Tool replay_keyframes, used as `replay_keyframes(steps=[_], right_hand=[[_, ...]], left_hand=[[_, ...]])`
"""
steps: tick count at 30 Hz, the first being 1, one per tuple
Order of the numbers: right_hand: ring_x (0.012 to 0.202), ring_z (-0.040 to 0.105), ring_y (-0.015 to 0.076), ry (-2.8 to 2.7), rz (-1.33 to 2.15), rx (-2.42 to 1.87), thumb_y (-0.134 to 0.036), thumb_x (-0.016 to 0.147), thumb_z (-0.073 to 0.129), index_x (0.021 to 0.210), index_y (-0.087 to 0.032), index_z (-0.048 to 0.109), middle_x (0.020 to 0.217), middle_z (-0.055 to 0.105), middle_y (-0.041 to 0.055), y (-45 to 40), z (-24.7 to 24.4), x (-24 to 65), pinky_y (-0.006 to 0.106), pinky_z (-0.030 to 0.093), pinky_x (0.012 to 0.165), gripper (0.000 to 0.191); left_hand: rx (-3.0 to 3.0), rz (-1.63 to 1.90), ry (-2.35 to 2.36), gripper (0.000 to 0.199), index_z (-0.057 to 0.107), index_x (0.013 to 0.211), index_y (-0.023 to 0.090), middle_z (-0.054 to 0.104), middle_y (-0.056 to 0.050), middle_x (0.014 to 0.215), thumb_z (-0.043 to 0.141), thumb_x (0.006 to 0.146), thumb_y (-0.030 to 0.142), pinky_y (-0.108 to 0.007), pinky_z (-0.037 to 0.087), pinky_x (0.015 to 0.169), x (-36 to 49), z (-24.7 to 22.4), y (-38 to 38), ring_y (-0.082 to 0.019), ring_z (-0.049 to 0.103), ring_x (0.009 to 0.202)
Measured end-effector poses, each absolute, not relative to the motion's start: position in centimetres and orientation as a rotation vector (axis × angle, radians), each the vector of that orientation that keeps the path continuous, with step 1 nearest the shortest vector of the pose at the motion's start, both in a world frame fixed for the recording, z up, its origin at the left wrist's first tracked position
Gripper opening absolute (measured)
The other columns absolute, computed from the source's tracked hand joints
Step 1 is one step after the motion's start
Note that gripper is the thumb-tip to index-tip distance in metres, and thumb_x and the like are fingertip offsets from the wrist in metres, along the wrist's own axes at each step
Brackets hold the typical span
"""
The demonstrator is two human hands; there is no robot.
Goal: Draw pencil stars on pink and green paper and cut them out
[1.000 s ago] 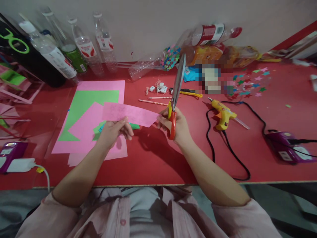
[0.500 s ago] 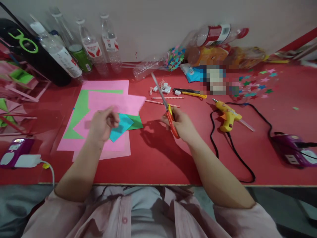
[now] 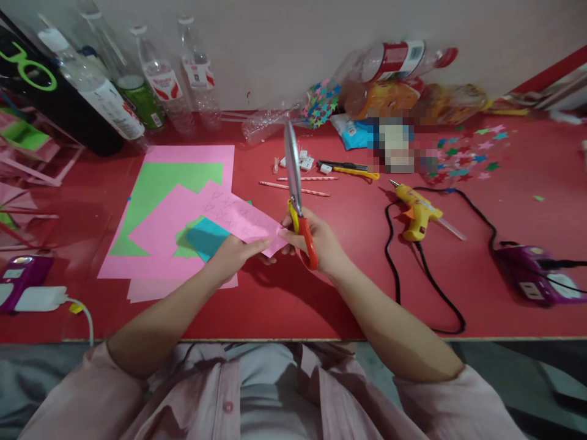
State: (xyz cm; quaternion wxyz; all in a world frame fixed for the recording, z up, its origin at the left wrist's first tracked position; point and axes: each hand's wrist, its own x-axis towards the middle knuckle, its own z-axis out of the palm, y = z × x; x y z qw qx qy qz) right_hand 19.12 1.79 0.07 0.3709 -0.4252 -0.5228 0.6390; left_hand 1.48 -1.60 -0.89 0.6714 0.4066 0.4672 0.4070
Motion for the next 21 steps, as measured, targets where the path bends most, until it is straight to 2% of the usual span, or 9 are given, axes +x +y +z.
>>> replay_keyframes(steps=[7, 10, 12, 16, 19, 21], right_hand=[[0.053, 0.053, 0.0096, -1.388, 1.577, -1.095, -0.038, 0.07, 0.075, 0.081, -0.022, 0.049, 0.068, 0.055, -0.0059, 1.7, 0.0, 19.3, 0.025, 0.04, 0.051, 0.033], [0.055, 0.045, 0.0081, -1.469, 1.412, -1.197, -0.035, 0.069, 0.074, 0.078, -0.021, 0.051, 0.068, 0.051, -0.0062, 2.3, 0.1, 19.9, 0.025, 0.036, 0.054, 0.029], [0.058, 0.041, 0.0082, -1.513, 1.236, -1.285, -0.031, 0.066, 0.074, 0.077, -0.02, 0.053, 0.067, 0.048, -0.0063, 3.0, 0.0, 20.5, 0.025, 0.033, 0.056, 0.026], [0.06, 0.038, 0.0091, -1.486, 1.081, -1.359, -0.03, 0.066, 0.07, 0.077, -0.02, 0.053, 0.066, 0.045, -0.006, 4.5, -0.4, 21.9, 0.025, 0.03, 0.058, 0.023], [0.058, 0.038, 0.0098, -1.483, 1.074, -1.372, -0.034, 0.067, 0.068, 0.078, -0.02, 0.052, 0.066, 0.046, -0.0053, 5.3, -0.2, 22.9, 0.025, 0.031, 0.057, 0.024], [0.058, 0.04, 0.011, -1.575, 1.001, -1.445, -0.032, 0.066, 0.066, 0.077, -0.02, 0.053, 0.065, 0.048, -0.0041, 5.6, 0.2, 23.4, 0.026, 0.031, 0.057, 0.021]], left_hand=[[0.951, 0.798, 1.226, 0.034, 0.068, 0.062, 0.014, 0.069, -0.008, 0.057, 0.066, 0.077, 0.044, -0.028, 0.051, 0.052, 1.2, -1.2, -1.9, -0.018, 0.064, 0.052], [1.069, 0.769, 1.356, 0.034, 0.061, 0.057, 0.016, 0.055, -0.001, 0.044, 0.062, 0.076, 0.045, -0.024, 0.038, 0.04, -0.8, 0.3, -1.3, -0.012, 0.049, 0.04], [1.207, 0.748, 1.485, 0.025, 0.058, 0.062, 0.018, 0.05, 0.004, 0.046, 0.064, 0.069, 0.041, -0.022, 0.033, 0.04, -3.4, 1.8, -0.7, -0.009, 0.042, 0.04], [1.565, 0.299, 1.593, 0.035, 0.041, 0.053, 0.02, 0.04, 0.005, 0.05, 0.062, 0.07, 0.043, -0.023, 0.029, 0.046, -8.9, 4.1, 0.2, -0.009, 0.037, 0.046], [1.72, -0.119, 1.519, 0.032, 0.046, 0.058, 0.019, 0.046, 0.002, 0.055, 0.054, 0.076, 0.045, -0.026, 0.031, 0.05, -10.5, 3.9, 0.5, -0.012, 0.043, 0.05], [1.748, -0.393, 1.724, 0.031, 0.052, 0.063, 0.019, 0.055, -0.002, 0.059, 0.052, 0.077, 0.047, -0.029, 0.034, 0.053, -10.0, 3.1, 0.7, -0.017, 0.052, 0.055]])
